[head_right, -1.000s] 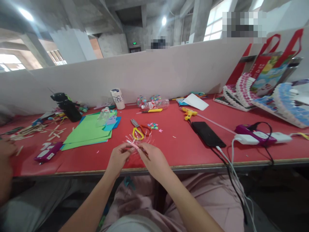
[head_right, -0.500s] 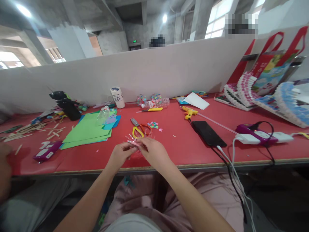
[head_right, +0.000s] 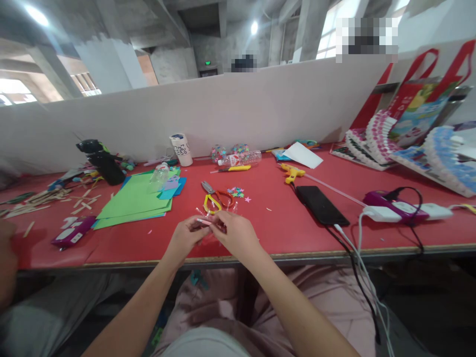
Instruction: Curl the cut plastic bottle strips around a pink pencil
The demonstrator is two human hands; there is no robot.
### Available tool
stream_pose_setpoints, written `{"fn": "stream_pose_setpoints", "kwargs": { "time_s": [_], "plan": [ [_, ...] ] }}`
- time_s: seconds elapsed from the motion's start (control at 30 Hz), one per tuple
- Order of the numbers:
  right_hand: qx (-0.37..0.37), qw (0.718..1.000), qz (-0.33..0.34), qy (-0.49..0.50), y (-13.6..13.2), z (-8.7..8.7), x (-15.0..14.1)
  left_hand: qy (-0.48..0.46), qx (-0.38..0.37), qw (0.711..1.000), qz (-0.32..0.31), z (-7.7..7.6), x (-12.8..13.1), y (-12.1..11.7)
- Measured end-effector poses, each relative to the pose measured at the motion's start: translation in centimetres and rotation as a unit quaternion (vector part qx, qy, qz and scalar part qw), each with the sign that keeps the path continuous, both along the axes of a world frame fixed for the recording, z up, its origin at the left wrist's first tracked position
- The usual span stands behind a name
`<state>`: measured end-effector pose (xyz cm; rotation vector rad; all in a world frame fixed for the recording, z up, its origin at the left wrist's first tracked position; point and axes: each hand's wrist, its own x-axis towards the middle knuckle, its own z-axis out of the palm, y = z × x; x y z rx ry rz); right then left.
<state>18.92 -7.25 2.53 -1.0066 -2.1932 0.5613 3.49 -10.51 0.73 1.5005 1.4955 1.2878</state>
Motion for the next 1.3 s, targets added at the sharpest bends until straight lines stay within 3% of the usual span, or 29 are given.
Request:
{"fn": "stream_pose_setpoints", "kwargs": {
  "time_s": [0.17,0.33,0.53,0.7,1.0,1.2,1.3],
  "plan": [
    [0.015,0.999,-0.026,-0.024,-0.3,0.1,0.2,0.118,0.1,0.986,0.067,0.1,0.3,-1.3],
    [0.03,0.998,-0.028,-0.045,-0.7,0.6,0.2,0.265,0.193,0.944,0.049,0.2,0.4,-1.9],
    [0.026,0.998,-0.02,-0.049,-0.9,0.4,0.2,0.372,0.249,0.893,0.049,-0.6,0.3,-1.5],
    [0.022,0.998,-0.023,-0.049,-0.7,-0.1,0.1,0.41,0.266,0.871,0.056,-0.8,0.3,-1.3],
    [0.069,0.995,-0.019,-0.064,-1.5,0.2,0.0,0.377,0.26,0.886,0.077,-0.7,0.5,-1.1],
    [0.059,0.996,-0.014,-0.058,-1.3,0.2,0.0,0.293,0.218,0.928,0.07,-0.7,0.6,-1.5],
    [0.031,0.999,-0.014,-0.03,-0.7,-0.1,0.1,0.212,0.186,0.954,0.098,-0.8,1.0,-1.7]
  ]
}}
